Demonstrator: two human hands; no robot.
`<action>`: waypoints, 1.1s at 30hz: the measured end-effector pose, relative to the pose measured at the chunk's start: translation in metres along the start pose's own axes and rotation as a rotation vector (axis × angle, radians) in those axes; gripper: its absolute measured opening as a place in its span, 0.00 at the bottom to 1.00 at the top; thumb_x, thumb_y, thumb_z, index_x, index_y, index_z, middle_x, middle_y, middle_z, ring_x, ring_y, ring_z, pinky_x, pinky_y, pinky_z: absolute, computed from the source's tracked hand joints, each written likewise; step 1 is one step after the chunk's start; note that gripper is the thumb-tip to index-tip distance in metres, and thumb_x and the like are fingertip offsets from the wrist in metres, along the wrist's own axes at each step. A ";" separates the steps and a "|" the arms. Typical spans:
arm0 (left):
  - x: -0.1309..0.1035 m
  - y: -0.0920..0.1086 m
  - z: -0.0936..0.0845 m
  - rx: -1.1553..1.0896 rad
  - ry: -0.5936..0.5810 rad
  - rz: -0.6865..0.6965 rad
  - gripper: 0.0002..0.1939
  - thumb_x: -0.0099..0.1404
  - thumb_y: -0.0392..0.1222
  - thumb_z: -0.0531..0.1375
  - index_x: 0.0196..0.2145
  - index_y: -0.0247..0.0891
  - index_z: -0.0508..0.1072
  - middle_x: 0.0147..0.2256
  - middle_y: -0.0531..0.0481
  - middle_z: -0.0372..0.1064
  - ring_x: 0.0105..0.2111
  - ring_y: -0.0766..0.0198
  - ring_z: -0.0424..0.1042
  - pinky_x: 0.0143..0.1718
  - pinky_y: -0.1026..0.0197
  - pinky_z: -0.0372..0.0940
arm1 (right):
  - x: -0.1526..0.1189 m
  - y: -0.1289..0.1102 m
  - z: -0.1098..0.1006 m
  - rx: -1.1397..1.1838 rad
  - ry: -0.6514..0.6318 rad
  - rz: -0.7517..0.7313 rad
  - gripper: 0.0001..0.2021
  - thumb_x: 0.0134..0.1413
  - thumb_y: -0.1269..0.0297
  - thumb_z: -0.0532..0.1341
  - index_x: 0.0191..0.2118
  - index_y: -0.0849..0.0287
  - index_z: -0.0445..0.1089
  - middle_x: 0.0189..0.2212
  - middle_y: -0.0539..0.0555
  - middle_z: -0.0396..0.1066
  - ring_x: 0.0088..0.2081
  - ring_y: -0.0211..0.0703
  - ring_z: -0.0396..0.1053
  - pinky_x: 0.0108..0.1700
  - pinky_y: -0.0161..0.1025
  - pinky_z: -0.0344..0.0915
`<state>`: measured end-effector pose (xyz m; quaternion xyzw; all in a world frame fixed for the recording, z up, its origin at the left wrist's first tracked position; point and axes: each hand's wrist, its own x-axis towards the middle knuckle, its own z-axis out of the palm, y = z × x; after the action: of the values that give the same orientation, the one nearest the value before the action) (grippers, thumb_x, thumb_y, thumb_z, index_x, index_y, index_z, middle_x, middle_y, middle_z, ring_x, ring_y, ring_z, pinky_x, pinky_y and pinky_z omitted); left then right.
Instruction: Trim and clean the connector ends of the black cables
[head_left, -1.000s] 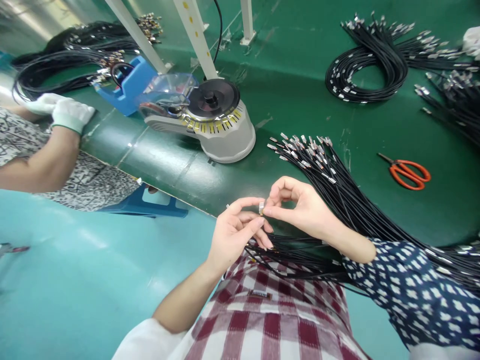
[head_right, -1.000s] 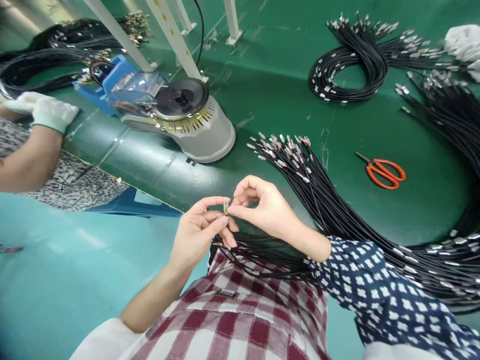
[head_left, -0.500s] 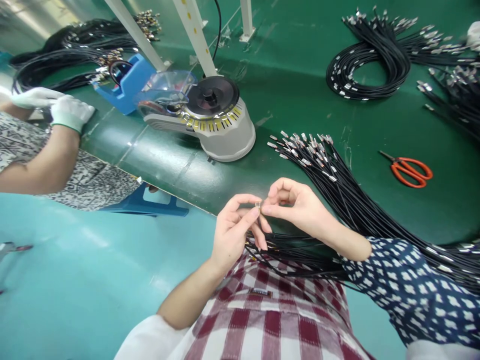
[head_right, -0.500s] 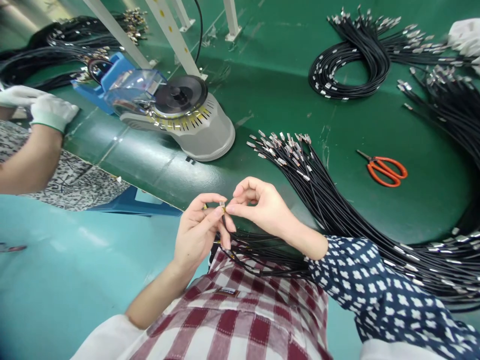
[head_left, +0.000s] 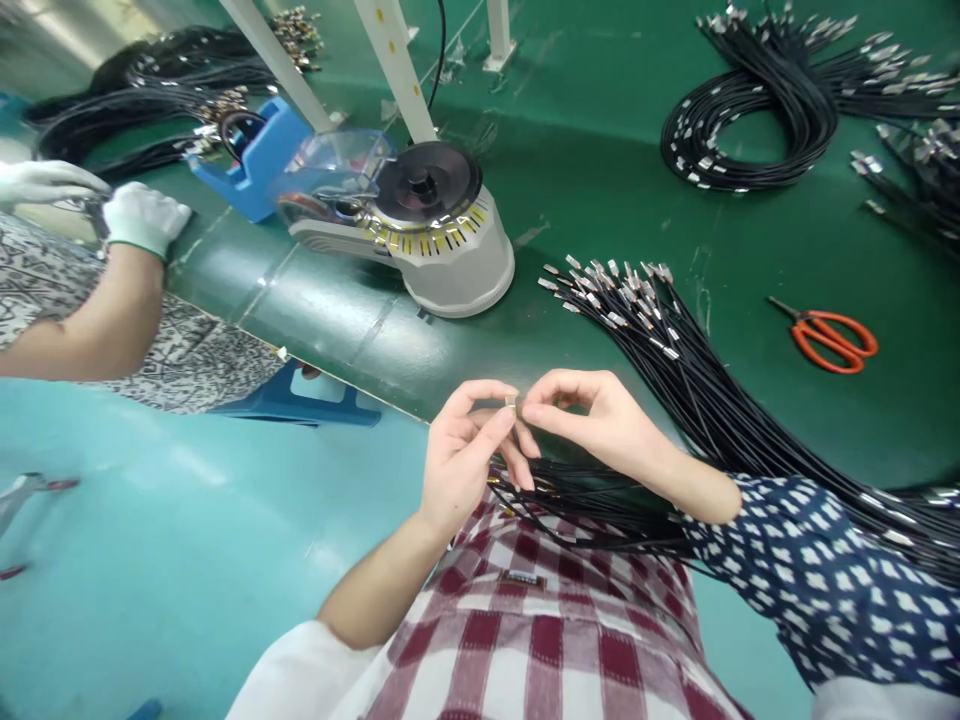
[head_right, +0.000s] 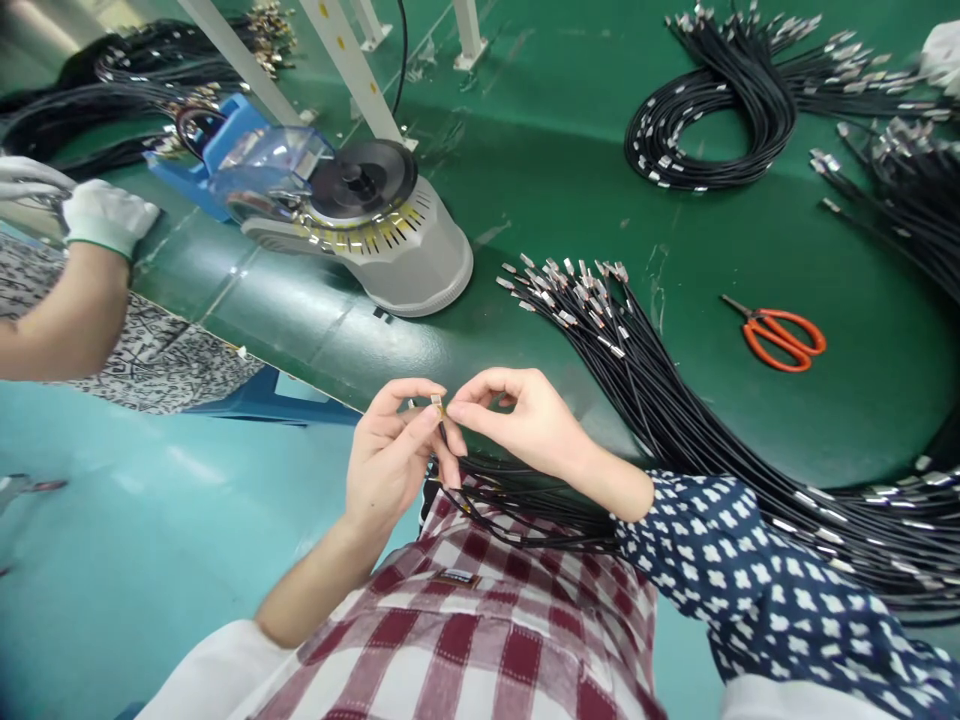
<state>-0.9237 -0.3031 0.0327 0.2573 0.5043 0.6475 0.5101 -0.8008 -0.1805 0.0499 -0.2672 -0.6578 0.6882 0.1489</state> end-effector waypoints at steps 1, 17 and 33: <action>0.000 -0.001 0.000 -0.006 -0.003 0.003 0.09 0.70 0.42 0.58 0.46 0.38 0.64 0.25 0.53 0.75 0.15 0.65 0.72 0.14 0.68 0.65 | 0.000 0.000 0.000 -0.012 0.013 -0.006 0.09 0.53 0.59 0.67 0.29 0.59 0.76 0.28 0.50 0.75 0.31 0.40 0.69 0.38 0.38 0.63; 0.005 -0.007 -0.006 -0.270 -0.002 -0.253 0.14 0.57 0.41 0.69 0.27 0.32 0.68 0.25 0.49 0.76 0.15 0.72 0.69 0.14 0.73 0.57 | 0.008 0.005 -0.002 -0.030 0.015 -0.030 0.07 0.50 0.60 0.68 0.29 0.58 0.79 0.30 0.52 0.77 0.33 0.41 0.71 0.38 0.38 0.64; 0.003 -0.024 0.004 -0.231 0.065 -0.136 0.15 0.55 0.42 0.70 0.26 0.33 0.68 0.23 0.49 0.76 0.12 0.70 0.70 0.11 0.75 0.55 | 0.005 -0.003 0.007 -0.135 0.077 -0.117 0.07 0.53 0.66 0.65 0.25 0.58 0.73 0.27 0.50 0.71 0.31 0.38 0.68 0.35 0.36 0.62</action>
<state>-0.9118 -0.2993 0.0116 0.1409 0.4590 0.6732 0.5624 -0.8089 -0.1831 0.0525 -0.2637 -0.7111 0.6217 0.1957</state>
